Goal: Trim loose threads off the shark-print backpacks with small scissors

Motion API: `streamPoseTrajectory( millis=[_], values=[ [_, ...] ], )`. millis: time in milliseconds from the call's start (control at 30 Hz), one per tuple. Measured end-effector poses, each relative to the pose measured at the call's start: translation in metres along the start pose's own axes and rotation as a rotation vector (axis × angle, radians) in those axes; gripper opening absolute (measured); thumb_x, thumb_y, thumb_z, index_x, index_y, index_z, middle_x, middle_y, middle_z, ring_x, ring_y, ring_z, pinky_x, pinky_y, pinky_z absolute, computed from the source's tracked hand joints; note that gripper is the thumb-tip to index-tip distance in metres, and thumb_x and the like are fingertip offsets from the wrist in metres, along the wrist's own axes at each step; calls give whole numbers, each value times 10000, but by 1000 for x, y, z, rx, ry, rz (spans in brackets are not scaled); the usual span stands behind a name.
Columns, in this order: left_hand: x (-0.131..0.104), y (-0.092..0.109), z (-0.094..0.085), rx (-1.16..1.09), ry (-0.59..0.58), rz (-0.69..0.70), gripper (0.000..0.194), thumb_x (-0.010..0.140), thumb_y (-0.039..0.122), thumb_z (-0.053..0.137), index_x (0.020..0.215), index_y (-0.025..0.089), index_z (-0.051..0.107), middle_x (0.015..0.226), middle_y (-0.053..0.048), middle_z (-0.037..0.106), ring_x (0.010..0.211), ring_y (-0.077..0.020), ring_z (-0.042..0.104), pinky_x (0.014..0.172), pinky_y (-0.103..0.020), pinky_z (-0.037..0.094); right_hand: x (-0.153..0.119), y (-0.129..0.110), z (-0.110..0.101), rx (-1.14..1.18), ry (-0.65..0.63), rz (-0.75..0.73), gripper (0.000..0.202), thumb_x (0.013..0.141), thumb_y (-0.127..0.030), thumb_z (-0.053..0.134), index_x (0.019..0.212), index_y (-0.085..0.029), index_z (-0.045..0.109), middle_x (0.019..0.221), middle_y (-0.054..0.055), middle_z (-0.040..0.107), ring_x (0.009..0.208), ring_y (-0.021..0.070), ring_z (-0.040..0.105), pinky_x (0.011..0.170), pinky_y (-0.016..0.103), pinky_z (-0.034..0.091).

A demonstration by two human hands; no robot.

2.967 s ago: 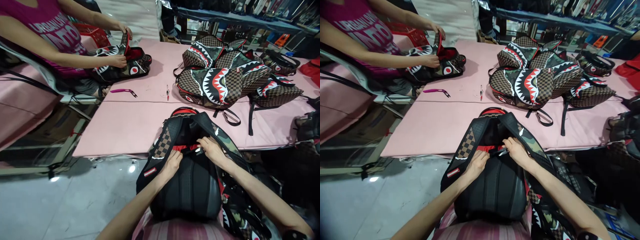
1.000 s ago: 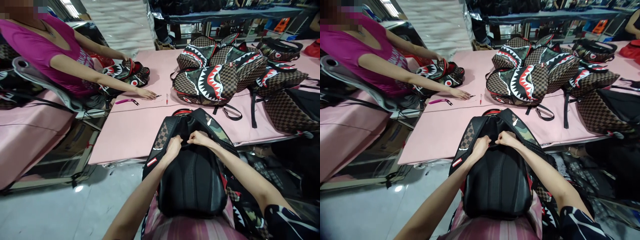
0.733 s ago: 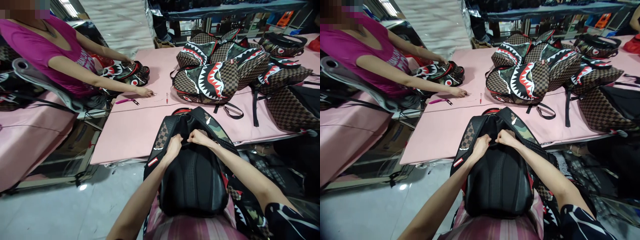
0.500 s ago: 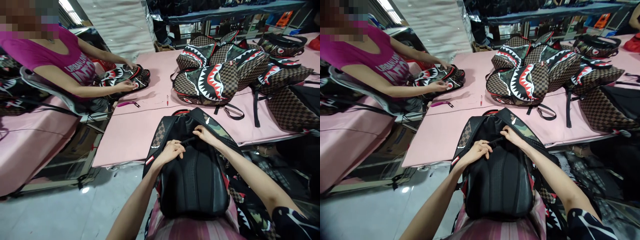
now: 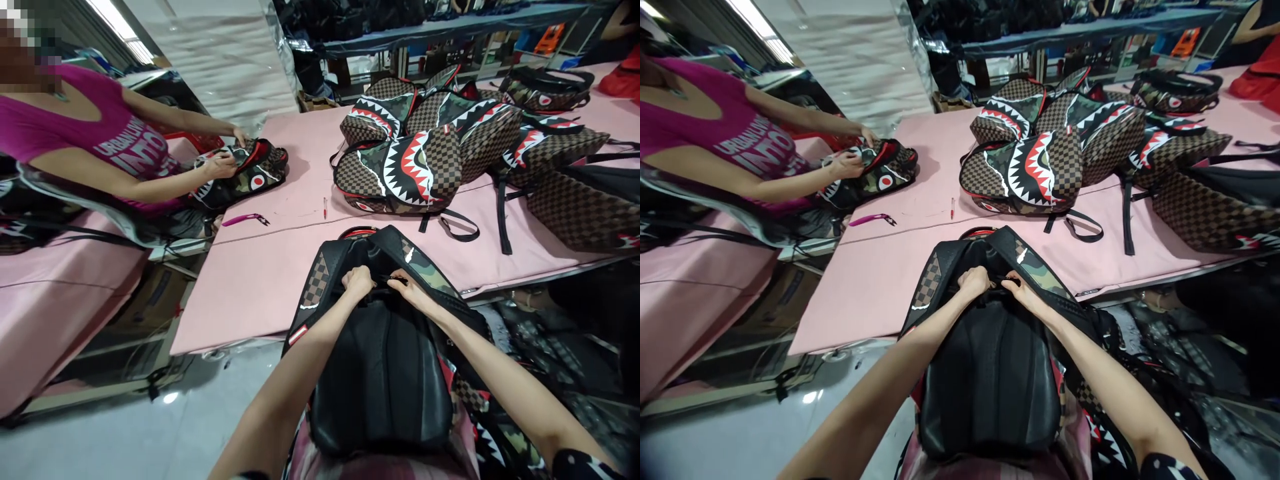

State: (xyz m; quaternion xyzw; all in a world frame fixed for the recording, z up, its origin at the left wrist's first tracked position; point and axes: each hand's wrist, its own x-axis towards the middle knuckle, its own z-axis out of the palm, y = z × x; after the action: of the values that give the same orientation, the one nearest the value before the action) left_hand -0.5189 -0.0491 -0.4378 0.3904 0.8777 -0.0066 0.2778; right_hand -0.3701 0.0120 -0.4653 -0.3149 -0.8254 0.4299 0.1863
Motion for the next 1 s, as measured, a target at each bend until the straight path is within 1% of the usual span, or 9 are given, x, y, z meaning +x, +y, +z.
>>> streamPoseTrajectory(
  millis=[100, 233, 367, 433, 533, 700, 867, 933, 1000],
  values=[
    [-10, -10, 7, -26, 50, -8, 233, 737, 342, 581, 860, 186, 704, 929, -126, 698, 929, -238, 639, 726, -272, 462, 7, 4, 1, -55, -2, -32, 196, 783, -331, 517, 878, -184, 606, 865, 37, 630, 823, 186, 562, 746, 309, 421],
    [-25, -23, 14, -64, 97, -1, 240, 794, 323, 487, 867, 252, 704, 911, -64, 709, 893, -200, 645, 735, -259, 452, 22, -3, -3, -268, -90, -183, 161, 805, -280, 514, 870, -186, 628, 846, 41, 615, 791, 180, 537, 738, 305, 396],
    [-30, -26, 17, -80, 119, -28, 272, 806, 263, 448, 900, 247, 703, 903, -67, 712, 866, -183, 649, 724, -239, 449, 41, -21, -9, -420, -221, -366, 70, 768, -233, 581, 752, -208, 645, 800, 32, 582, 809, 182, 488, 720, 297, 346],
    [-31, -25, 15, -84, 125, -37, 278, 804, 249, 443, 886, 243, 709, 898, -72, 713, 869, -183, 649, 720, -234, 449, 47, -30, -11, -518, -277, -476, 81, 780, -242, 587, 722, -215, 636, 779, 24, 568, 772, 170, 465, 682, 295, 320],
    [-33, -23, 10, -86, 137, -47, 273, 796, 260, 453, 862, 232, 717, 878, -90, 714, 858, -203, 651, 711, -251, 451, 50, -38, -10, -657, -291, -611, 126, 819, -293, 570, 738, -214, 627, 806, 21, 562, 727, 154, 433, 641, 294, 287],
    [-37, -26, 9, -94, 166, -33, 249, 763, 253, 488, 840, 221, 722, 837, -109, 710, 837, -237, 653, 684, -276, 443, 55, -35, -2, -710, -296, -646, 166, 833, -320, 565, 734, -200, 622, 802, 20, 564, 741, 152, 423, 638, 290, 265],
    [-29, -32, 13, -114, 199, -2, 219, 756, 243, 504, 800, 222, 718, 800, -98, 706, 812, -229, 653, 689, -280, 442, 69, -29, 9, -673, -373, -663, 161, 823, -307, 573, 717, -200, 629, 770, 13, 573, 770, 157, 447, 658, 289, 275],
    [-26, -32, 12, -127, 217, 13, 211, 764, 250, 508, 784, 215, 715, 769, -95, 701, 797, -231, 652, 691, -288, 450, 71, -28, 12, -675, -366, -648, 187, 827, -315, 561, 704, -191, 630, 764, 23, 578, 767, 164, 461, 663, 292, 292],
    [-30, -34, 9, -143, 258, 56, 240, 805, 253, 472, 840, 211, 705, 814, -93, 700, 839, -222, 643, 738, -294, 456, 69, -26, 13, -667, -311, -603, 192, 838, -309, 535, 729, -185, 634, 781, 39, 583, 779, 177, 478, 679, 297, 318]
  ],
)
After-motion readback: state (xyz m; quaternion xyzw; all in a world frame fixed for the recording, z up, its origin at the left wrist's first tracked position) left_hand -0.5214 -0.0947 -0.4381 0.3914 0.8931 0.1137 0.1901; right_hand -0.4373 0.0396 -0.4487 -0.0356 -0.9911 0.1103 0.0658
